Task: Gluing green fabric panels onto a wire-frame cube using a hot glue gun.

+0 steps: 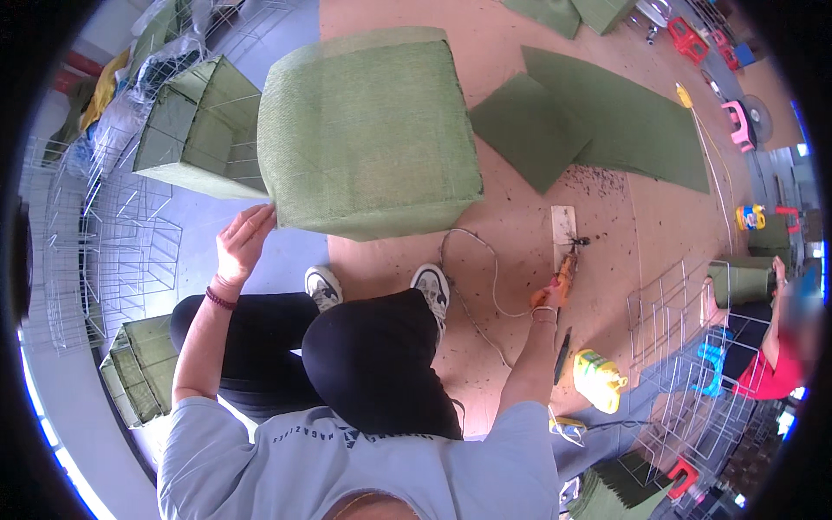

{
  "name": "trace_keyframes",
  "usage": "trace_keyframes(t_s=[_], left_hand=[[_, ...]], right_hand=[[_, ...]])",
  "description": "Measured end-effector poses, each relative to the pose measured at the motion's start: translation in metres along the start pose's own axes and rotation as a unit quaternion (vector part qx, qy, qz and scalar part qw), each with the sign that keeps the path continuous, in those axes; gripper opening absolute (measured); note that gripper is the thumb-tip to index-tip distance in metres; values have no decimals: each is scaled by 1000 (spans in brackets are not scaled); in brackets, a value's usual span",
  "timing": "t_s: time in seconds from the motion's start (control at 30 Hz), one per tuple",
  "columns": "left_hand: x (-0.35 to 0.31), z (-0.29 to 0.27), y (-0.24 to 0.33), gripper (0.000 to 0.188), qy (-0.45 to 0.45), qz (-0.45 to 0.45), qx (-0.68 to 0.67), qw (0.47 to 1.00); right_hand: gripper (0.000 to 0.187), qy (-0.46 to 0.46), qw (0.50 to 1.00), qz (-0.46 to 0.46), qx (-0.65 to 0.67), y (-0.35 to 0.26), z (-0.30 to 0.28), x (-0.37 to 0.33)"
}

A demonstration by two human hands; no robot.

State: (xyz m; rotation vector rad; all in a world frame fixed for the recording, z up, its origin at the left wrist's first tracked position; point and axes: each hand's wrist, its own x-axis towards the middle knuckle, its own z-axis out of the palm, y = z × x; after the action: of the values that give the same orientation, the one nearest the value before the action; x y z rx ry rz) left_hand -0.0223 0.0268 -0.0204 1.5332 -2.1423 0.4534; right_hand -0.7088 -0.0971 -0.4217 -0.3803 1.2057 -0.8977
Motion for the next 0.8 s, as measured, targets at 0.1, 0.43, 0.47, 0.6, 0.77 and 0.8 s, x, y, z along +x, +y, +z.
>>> trace_keyframes(t_s=[0.1,0.43,0.47,0.6,0.77,0.8], left_hand=[[-7,-18,-1,26,-18,-15,33,999],[-5,-2,-7,31,11,-4,-16,1000],[-6,-2,-7,32,15,-1,-11,1000],[-8,0,-8,32,30,-4,-14,999],[-6,9,-8,29,53,-6,-39,998],[-7,10,-10,29,55,-6,-41,998]], right_hand=[[27,117,985,-122,13,-12,113,-52],[37,-128,950,-252,132,-122,268,-261],[39,-140,957,-227,115,-120,293,-275],[42,-235,949,-139,155,-74,379,-299],[51,-186,960,-94,188,-44,432,-298],[53,-181,958,-104,196,-40,437,-298]])
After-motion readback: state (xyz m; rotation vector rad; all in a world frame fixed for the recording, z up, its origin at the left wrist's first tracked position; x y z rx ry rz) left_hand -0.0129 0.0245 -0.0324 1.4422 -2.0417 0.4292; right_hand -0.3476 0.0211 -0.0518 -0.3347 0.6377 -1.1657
